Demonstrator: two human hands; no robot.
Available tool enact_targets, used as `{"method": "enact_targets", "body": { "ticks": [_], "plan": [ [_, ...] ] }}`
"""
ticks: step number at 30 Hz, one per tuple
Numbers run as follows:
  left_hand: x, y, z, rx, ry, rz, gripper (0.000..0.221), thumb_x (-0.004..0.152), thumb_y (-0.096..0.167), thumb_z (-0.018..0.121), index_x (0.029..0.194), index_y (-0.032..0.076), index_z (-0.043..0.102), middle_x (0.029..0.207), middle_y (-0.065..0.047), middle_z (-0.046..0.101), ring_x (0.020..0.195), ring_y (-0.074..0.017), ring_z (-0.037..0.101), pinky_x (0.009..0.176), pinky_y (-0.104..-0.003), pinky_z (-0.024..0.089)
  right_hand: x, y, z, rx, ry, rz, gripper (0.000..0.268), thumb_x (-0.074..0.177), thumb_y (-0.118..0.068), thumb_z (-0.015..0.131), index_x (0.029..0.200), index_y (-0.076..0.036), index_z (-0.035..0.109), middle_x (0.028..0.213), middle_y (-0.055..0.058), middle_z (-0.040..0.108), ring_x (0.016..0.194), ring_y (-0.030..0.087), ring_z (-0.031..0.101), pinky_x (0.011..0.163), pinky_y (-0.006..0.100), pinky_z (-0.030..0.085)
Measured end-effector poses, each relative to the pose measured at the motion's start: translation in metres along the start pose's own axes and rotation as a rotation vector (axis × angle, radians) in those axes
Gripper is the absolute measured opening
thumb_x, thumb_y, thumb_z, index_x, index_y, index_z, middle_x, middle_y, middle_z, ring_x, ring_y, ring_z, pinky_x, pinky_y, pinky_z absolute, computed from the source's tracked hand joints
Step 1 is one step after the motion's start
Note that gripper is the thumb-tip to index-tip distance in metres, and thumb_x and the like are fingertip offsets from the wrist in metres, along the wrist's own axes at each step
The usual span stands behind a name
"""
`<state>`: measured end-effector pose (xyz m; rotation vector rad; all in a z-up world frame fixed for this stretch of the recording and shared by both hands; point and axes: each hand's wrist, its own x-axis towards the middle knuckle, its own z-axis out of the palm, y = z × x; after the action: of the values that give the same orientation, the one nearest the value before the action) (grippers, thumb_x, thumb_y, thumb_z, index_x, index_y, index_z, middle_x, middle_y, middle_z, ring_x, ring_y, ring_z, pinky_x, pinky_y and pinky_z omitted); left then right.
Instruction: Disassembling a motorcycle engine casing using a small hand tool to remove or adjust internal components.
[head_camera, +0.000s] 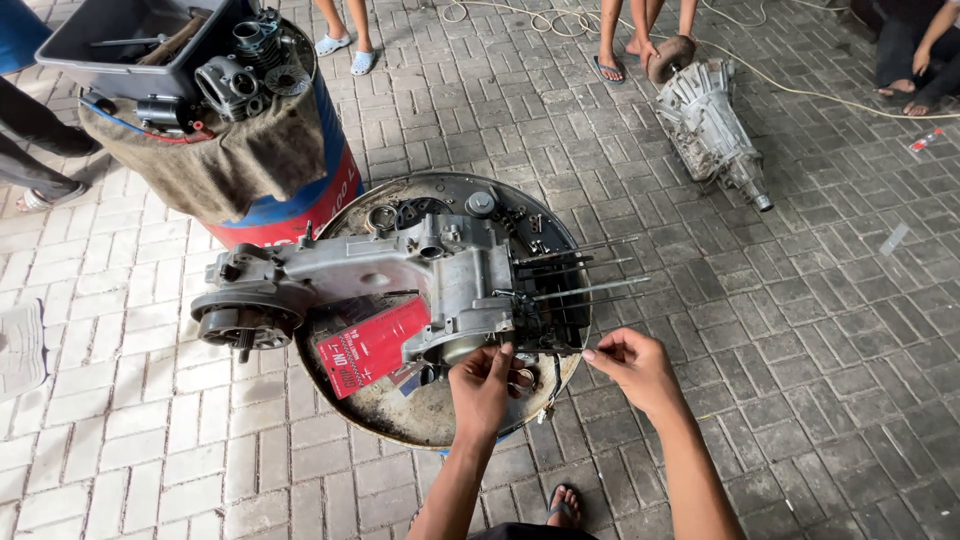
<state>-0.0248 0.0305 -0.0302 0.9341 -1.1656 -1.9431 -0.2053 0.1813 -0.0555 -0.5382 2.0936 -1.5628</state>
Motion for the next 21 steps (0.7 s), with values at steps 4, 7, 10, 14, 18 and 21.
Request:
{"method": "enact_targets", "body": {
  "ticks": [4, 7, 10, 14, 18, 21],
  "plan": [
    [0.006, -0.011, -0.001, -0.009, 0.007, 0.012, 0.022, 0.097, 0.007, 0.071, 0.083, -0.010, 0.072, 0.065, -0.021, 0.071, 0.049, -0.0256, 0.069, 0.041, -0.032, 0.054, -0.005, -0.006, 0.007, 0.140, 0.058, 0.005, 0.030, 0.078, -0.007, 0.090, 0.096, 0.006, 0.069, 0.081, 0.016, 0.066, 0.055, 0.017, 0.060, 0.053, 0.027, 0.048],
    [0.007, -0.012, 0.000, -0.018, 0.020, -0.019, 0.022, 0.096, 0.007, 0.071, 0.083, -0.010, 0.073, 0.065, -0.021, 0.070, 0.049, -0.0259, 0.069, 0.040, -0.032, 0.053, -0.007, -0.010, 0.007, 0.214, 0.111, -0.040, 0.030, 0.077, -0.003, 0.090, 0.098, 0.005, 0.070, 0.079, 0.016, 0.066, 0.054, 0.018, 0.063, 0.056, 0.028, 0.051],
    [0.009, -0.016, 0.000, -0.056, 0.033, -0.063, 0.022, 0.096, 0.007, 0.071, 0.083, -0.011, 0.072, 0.065, -0.021, 0.069, 0.048, -0.0253, 0.068, 0.039, -0.031, 0.053, -0.016, -0.031, 0.011, 0.266, 0.148, -0.074, 0.029, 0.078, 0.000, 0.088, 0.099, 0.005, 0.068, 0.080, 0.016, 0.067, 0.056, 0.018, 0.064, 0.059, 0.028, 0.053],
    [0.013, -0.022, -0.002, -0.143, 0.043, -0.162, 0.022, 0.096, 0.008, 0.071, 0.083, -0.009, 0.071, 0.067, -0.021, 0.069, 0.050, -0.0266, 0.070, 0.040, -0.031, 0.055, -0.024, -0.052, 0.017, 0.299, 0.180, -0.110, 0.029, 0.080, -0.002, 0.087, 0.102, 0.003, 0.067, 0.080, 0.014, 0.068, 0.059, 0.018, 0.067, 0.063, 0.026, 0.055],
    [0.015, -0.020, -0.001, -0.233, 0.068, -0.322, 0.021, 0.096, 0.012, 0.073, 0.083, -0.005, 0.071, 0.070, -0.018, 0.070, 0.054, -0.0267, 0.072, 0.042, -0.029, 0.057, -0.028, -0.068, 0.028, 0.350, 0.200, -0.183, 0.026, 0.082, 0.000, 0.084, 0.103, 0.004, 0.069, 0.081, 0.016, 0.069, 0.064, 0.019, 0.071, 0.070, 0.028, 0.059],
    [0.019, -0.024, 0.000, -0.295, 0.076, -0.390, 0.019, 0.096, 0.013, 0.073, 0.085, -0.003, 0.071, 0.072, -0.016, 0.071, 0.056, -0.0245, 0.073, 0.043, -0.028, 0.057, -0.030, -0.076, 0.037, 0.346, 0.209, -0.232, 0.024, 0.084, 0.001, 0.083, 0.104, 0.005, 0.071, 0.085, 0.018, 0.069, 0.070, 0.022, 0.074, 0.074, 0.032, 0.062]
  ]
}}
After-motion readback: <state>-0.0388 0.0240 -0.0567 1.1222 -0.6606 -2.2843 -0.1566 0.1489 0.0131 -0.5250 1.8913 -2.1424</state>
